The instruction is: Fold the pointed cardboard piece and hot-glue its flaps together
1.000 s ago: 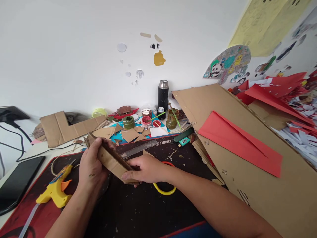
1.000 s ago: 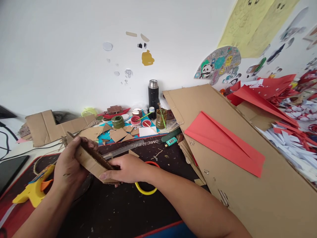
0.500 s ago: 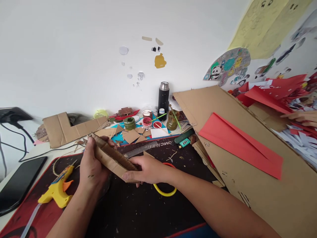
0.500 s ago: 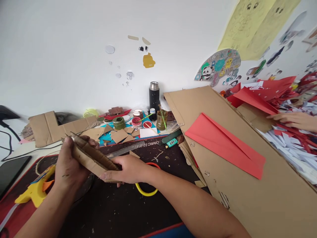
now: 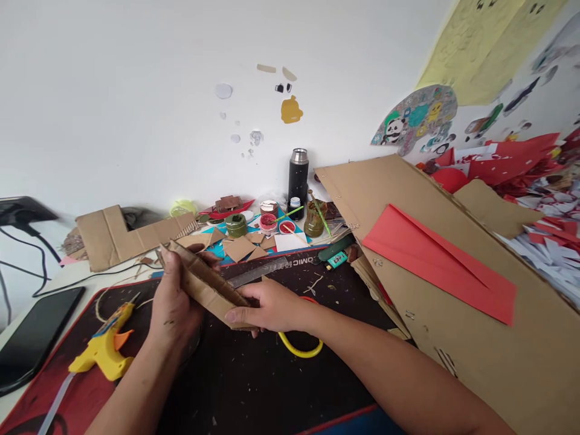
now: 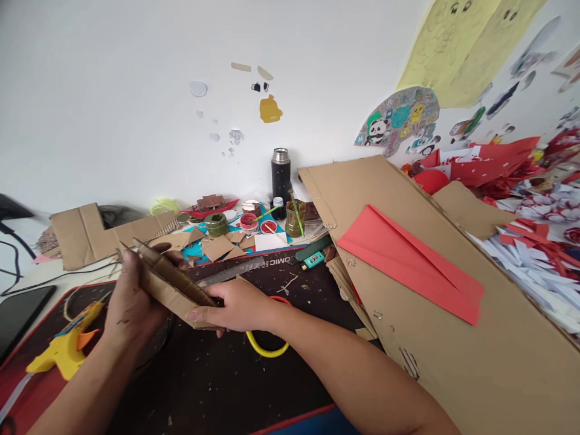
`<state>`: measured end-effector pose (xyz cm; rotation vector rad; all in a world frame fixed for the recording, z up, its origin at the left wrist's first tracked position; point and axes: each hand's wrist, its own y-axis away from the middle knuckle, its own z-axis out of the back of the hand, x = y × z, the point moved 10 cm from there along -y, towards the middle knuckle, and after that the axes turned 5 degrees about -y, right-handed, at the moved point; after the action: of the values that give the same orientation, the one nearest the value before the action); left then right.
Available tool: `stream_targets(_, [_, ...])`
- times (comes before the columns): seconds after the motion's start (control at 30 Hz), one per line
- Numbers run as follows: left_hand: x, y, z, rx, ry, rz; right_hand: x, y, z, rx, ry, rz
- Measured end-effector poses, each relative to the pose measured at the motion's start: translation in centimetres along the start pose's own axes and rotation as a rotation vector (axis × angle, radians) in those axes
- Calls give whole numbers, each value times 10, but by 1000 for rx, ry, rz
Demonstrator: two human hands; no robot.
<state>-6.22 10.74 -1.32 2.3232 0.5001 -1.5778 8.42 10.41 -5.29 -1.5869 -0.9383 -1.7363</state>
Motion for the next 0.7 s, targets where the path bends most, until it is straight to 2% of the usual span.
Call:
stream_targets(0.13, [23, 10, -19, 144, -119, 118, -4, -2, 10, -81, -98, 26])
stream_targets(0.2, [29, 14, -24, 180, -165, 137, -7, -4, 11, -88, -146, 29])
stream_targets(0.47, [29, 14, -29, 167, -178, 108, -18, -9, 11, -101, -134, -24])
stream_targets(0.7, [27, 16, -30, 154, -223, 90, -15, -8, 14, -115, -37, -14])
